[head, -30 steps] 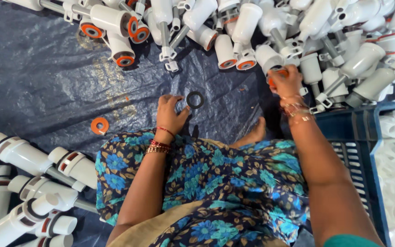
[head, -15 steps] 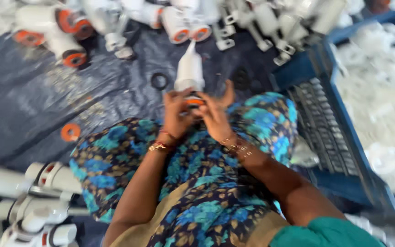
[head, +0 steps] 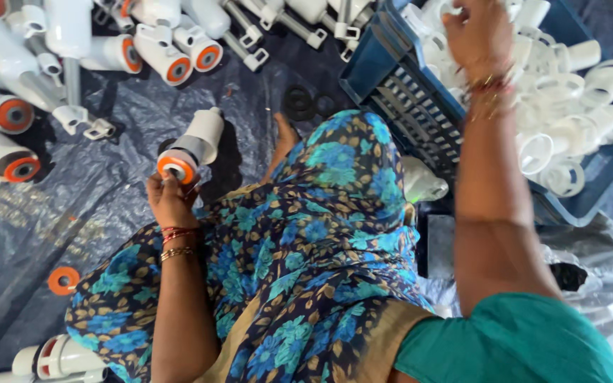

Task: The person sits on a tarp and assembles white plastic components by inserting black rubber rings and screwing white caps onto cylindrical bodies. The person handles the parts one at a time, repeating the assembly process for multiple units.

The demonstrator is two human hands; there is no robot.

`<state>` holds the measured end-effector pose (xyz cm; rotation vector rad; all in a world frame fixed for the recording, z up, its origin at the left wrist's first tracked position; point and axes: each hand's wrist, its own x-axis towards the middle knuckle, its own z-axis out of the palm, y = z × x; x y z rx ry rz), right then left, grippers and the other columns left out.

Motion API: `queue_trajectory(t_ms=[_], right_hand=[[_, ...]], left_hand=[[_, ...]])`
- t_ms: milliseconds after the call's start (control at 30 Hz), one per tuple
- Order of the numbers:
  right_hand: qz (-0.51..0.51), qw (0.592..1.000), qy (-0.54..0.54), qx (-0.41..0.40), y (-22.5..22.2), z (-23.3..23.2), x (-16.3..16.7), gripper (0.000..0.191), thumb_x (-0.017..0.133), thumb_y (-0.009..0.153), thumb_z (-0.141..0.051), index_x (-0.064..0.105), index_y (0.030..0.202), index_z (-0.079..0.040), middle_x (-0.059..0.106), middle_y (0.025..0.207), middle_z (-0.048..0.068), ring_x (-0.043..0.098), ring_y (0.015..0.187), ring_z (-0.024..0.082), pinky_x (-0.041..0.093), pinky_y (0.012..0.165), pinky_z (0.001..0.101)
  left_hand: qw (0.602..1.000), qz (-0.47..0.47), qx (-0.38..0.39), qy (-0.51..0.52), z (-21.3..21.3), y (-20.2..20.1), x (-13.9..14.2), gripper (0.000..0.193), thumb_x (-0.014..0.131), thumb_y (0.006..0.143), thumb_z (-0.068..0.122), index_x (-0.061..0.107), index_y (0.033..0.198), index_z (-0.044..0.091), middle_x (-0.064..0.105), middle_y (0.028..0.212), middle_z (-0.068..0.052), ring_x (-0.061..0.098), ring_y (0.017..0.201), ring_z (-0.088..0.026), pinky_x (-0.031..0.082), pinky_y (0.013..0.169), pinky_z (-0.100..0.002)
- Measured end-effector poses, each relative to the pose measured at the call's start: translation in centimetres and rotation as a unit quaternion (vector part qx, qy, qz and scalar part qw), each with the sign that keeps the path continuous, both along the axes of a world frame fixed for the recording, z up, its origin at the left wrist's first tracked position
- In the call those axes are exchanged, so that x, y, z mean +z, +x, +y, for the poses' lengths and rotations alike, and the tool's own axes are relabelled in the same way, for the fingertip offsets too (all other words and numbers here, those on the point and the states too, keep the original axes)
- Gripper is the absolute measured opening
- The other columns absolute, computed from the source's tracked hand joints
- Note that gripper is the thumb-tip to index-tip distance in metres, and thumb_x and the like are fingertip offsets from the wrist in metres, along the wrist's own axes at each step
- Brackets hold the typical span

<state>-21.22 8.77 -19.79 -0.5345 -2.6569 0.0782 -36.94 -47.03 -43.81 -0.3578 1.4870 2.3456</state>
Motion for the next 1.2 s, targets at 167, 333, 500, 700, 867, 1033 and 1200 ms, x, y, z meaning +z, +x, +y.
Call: queue_trajectory(t_ms=[167,333,500,700,867,1033,1200], right_hand=[[-0.405,0.894,0.015,-0.188,5.1,10.0,1.4,0.062,0.084,0.086,-0.055,0.076,0.120,-0.004,0.072,0.118,0.026,0.067,0.108,0.043,0.053,0.089,0.0539],[-0.371,0.907,-0.080,-0.180,11.2,8.9,-1.1,0.094,0.098,0.056,-0.048,0.065,0.139,-0.020,0.067,0.122,0.029,0.062,0.112,0.046,0.050,0.094,0.0517],[-0.135,0.960,-0.050,-0.240,13.8,6.8,-2.7,0.051,0.092,0.079,-0.026,0.074,0.126,-0.016,0.070,0.116,0.019,0.070,0.106,0.037,0.057,0.085,0.0442],[0.158,0.966,0.077,-0.191,10.4,2.4,0.1,0.024,0.079,0.089,-0.009,0.065,0.107,-0.004,0.069,0.108,0.011,0.065,0.103,0.033,0.051,0.087,0.0453],[0.196,0.980,0.024,0.010,-0.9,-5.4,-1.4,0.034,0.068,0.101,0.001,0.062,0.135,-0.004,0.064,0.131,0.016,0.063,0.119,0.037,0.050,0.100,0.0456],[0.082,0.872,-0.444,0.187,-12.4,-19.7,-7.0,0.041,0.063,0.102,-0.016,0.059,0.142,-0.010,0.064,0.134,0.010,0.059,0.125,0.030,0.048,0.110,0.0406],[0.110,0.941,-0.096,0.304,-13.4,-36.3,-12.2,0.053,0.068,0.095,-0.011,0.051,0.144,0.000,0.057,0.139,0.018,0.044,0.136,0.038,0.030,0.119,0.0549]], left_hand=[[1.000,-0.015,-0.010,-0.022,0.5,0.7,1.5,0.021,0.058,0.106,0.025,0.053,0.123,0.015,0.067,0.101,-0.001,0.076,0.085,-0.024,0.060,0.066,-0.034],[0.999,-0.003,-0.034,0.034,0.5,1.1,2.8,0.021,0.058,0.107,0.025,0.054,0.123,0.012,0.071,0.107,-0.007,0.077,0.090,-0.026,0.061,0.070,-0.033],[0.998,-0.004,-0.052,0.030,0.5,1.0,1.2,0.025,0.065,0.105,0.028,0.053,0.123,0.015,0.065,0.100,-0.003,0.069,0.083,-0.018,0.059,0.070,-0.031],[0.995,0.015,-0.078,0.066,0.8,1.3,0.4,0.030,0.066,0.101,0.028,0.056,0.125,0.013,0.066,0.098,-0.003,0.068,0.081,-0.017,0.060,0.075,-0.038],[0.986,0.004,-0.082,0.147,1.1,1.4,1.6,0.034,0.062,0.095,0.023,0.056,0.127,0.013,0.071,0.113,-0.006,0.074,0.100,-0.027,0.062,0.084,-0.042],[0.977,0.017,-0.097,0.189,0.7,0.4,3.1,0.043,0.061,0.100,0.030,0.054,0.138,0.013,0.071,0.119,-0.008,0.073,0.102,-0.028,0.059,0.082,-0.039],[0.958,0.035,-0.133,0.253,0.4,-1.2,4.5,0.061,0.058,0.099,0.050,0.048,0.147,0.014,0.068,0.127,-0.006,0.071,0.110,-0.023,0.059,0.087,-0.035]])
